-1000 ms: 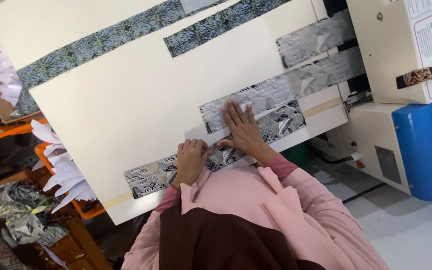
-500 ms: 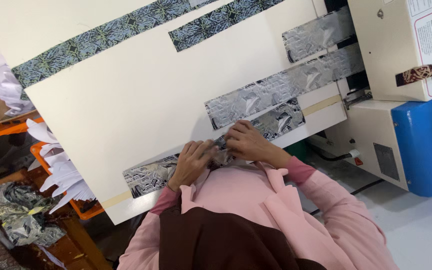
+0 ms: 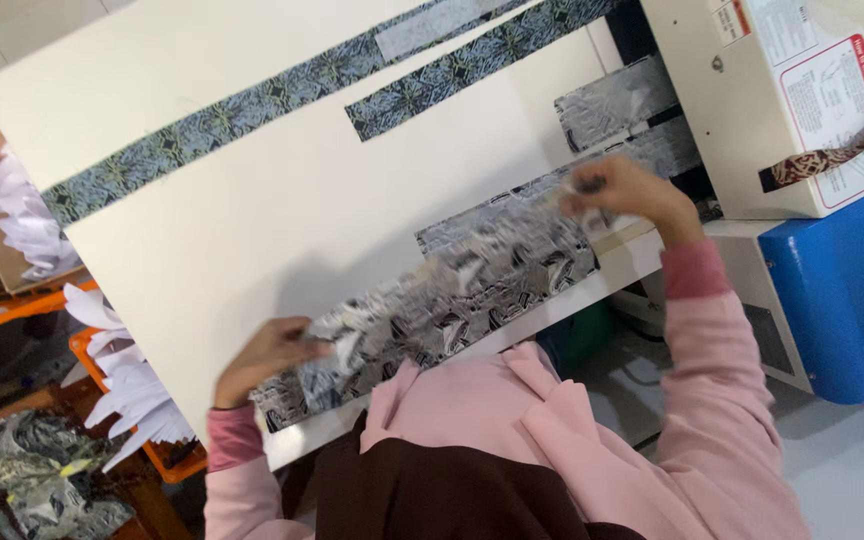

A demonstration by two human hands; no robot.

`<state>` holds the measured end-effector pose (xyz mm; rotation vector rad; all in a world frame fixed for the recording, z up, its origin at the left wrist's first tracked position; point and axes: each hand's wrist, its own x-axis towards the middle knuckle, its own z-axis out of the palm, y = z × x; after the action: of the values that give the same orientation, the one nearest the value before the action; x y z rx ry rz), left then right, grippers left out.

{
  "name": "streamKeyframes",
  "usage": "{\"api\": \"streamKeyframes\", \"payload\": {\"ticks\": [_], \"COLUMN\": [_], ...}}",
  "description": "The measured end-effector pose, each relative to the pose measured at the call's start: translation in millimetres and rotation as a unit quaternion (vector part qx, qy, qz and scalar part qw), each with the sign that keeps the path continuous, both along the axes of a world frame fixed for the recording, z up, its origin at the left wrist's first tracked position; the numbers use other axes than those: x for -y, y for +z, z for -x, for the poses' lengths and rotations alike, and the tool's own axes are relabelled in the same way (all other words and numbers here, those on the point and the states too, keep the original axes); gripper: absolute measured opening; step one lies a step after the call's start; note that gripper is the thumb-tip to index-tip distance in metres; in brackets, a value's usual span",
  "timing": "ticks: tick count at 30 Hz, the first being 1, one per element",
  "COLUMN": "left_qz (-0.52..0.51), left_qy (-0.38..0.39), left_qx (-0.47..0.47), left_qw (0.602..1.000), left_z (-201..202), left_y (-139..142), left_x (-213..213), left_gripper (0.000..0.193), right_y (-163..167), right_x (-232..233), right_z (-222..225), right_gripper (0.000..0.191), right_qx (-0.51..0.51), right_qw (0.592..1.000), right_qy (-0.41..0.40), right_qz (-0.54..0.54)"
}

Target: The person places a white sheet of paper onto a patterned strip on a conveyor table, then folds the patterned material over the paper. This process is repeated multiple times with different sheets and strips.

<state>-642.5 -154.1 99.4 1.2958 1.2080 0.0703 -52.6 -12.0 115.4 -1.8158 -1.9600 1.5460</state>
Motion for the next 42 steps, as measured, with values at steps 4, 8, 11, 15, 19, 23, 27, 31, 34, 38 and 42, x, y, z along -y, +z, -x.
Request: {"api": "streamKeyframes", "payload": {"ticks": [4,8,11,15,19,23,27,31,34,38,42], "left_qz": [-0.078,-0.134,-0.17,-0.197,-0.346,-0.425,-0.438,-0.425,-0.425,-0.434,-0.459], "left_qy": [0.178,0.275,0.274,0.251,0.178,0.15,0.15,0.158,0.16,0.143,0.126], "left_qx": [-0.018,-0.111,-0.256,-0.362,-0.507,-0.546,-0.528,-0.509,-0.494,-0.477,-0.436], "left_qw": [0.981,0.945,0.912,0.876,0.769,0.706,0.712,0.731,0.742,0.75,0.764], "left_z": [58.7,84.8,92.3,87.3,79.9,85.9,88.6,84.0,76.7,67.8,48.9], "left_y": [-17.0,-36.7,-41.2,-42.2,-46.4,-51.9,-60.2,-63.5,-59.6,-46.5,-34.3], "left_x": [-19.6,-34.1,-34.9,-28.1,-15.1,8.0,28.9,36.5,33.6,23.4,2.2], "left_gripper": [0.031,0.034,0.036,0.043,0.059,0.06,0.061,0.059,0.058,0.058,0.061], "right_y": [-49.9,-78.7,-85.0,-74.6,-55.4,-18.5,21.7,37.3,38.2,39.4,45.4], "right_x": [-53.3,-77.7,-76.3,-67.8,-66.8,-83.6,-101.7,-89.3,-85.8,-88.5,-85.8], "right_z": [21.7,52.1,76.4,107.5,91.8,-4.8,-103.0,-141.0,-146.1,-147.7,-141.8], "right_gripper": [0.024,0.028,0.029,0.034,0.027,0.022,0.029,0.01,0.009,0.016,0.021], "right_qx": [-0.11,-0.071,-0.059,0.07,0.13,0.183,0.513,0.432,0.428,0.411,0.329], "right_qw": [0.986,0.975,0.966,0.931,0.819,0.734,0.538,0.632,0.629,0.628,0.667], "right_qy": [-0.088,-0.108,-0.174,-0.156,-0.098,-0.25,-0.188,-0.117,-0.137,-0.156,-0.163], "right_qz": [-0.085,-0.181,-0.182,-0.324,-0.55,-0.604,-0.642,-0.633,-0.634,-0.642,-0.649]}}
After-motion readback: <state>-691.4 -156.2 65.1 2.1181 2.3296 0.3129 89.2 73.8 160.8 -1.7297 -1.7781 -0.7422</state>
